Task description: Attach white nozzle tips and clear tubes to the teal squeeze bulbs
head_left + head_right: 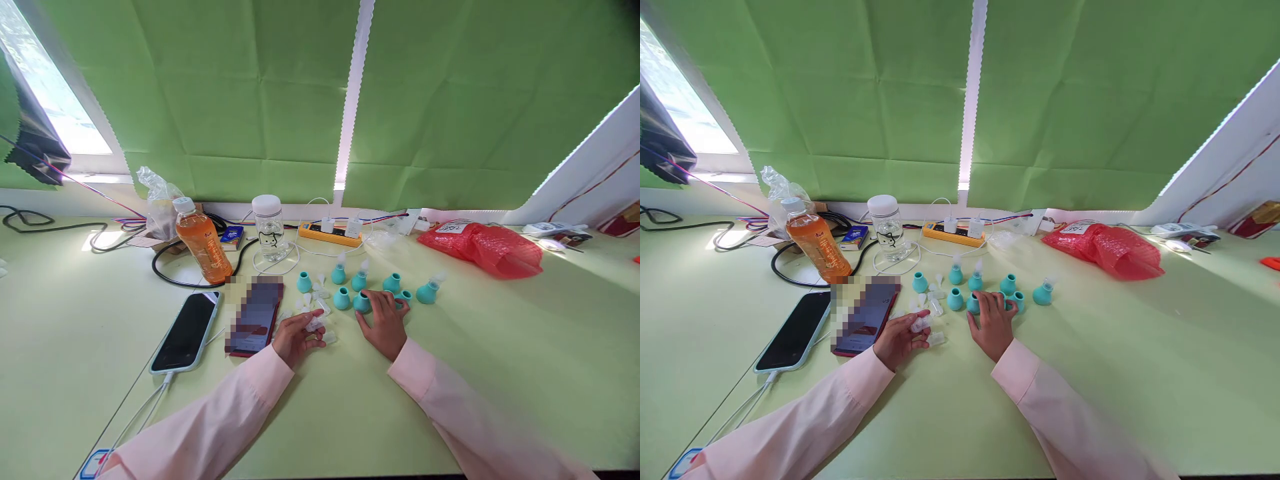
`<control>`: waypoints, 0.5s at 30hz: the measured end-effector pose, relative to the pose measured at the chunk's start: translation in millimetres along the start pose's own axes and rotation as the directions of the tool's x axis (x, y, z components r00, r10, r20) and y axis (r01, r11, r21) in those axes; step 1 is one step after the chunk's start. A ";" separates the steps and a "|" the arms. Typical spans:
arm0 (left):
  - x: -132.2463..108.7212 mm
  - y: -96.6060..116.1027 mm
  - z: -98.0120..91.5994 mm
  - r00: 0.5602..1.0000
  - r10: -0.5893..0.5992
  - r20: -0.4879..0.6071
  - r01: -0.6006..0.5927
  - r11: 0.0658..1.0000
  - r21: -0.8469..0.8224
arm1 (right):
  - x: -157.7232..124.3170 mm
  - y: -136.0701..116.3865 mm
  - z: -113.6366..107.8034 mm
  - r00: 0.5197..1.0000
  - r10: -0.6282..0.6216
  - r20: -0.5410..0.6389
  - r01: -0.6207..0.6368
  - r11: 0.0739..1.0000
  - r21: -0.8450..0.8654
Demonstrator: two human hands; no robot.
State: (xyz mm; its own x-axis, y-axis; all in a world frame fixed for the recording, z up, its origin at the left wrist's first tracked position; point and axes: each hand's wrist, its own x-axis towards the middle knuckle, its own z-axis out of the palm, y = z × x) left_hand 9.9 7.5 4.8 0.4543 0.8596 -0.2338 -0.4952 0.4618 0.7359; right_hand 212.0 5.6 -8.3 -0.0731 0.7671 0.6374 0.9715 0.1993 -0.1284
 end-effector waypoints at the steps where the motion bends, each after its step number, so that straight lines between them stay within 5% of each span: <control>1: 0.1 0.1 0.0 1.000 -0.003 0.001 0.003 1.000 0.001 | -0.2 -0.2 0.0 1.000 -0.002 0.001 0.002 1.000 0.000; 10: -1.1 1.1 1.1 1.000 -0.023 0.019 0.022 0.999 0.032 | -1.2 1.1 3.0 0.998 -0.024 -0.050 0.025 0.999 0.022; 15: -1.2 -0.8 0.9 1.000 0.012 0.002 -0.012 0.998 0.053 | -2.7 -3.4 -4.7 0.969 -0.057 -0.240 0.098 0.982 0.163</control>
State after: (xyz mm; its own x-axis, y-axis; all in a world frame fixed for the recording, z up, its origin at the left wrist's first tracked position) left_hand 10.4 5.9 5.0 0.4498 0.8647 -0.2236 -0.4603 0.4390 0.7716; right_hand 209.9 0.0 -6.0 -0.0718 0.5860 0.8071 0.9100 0.3699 -0.1876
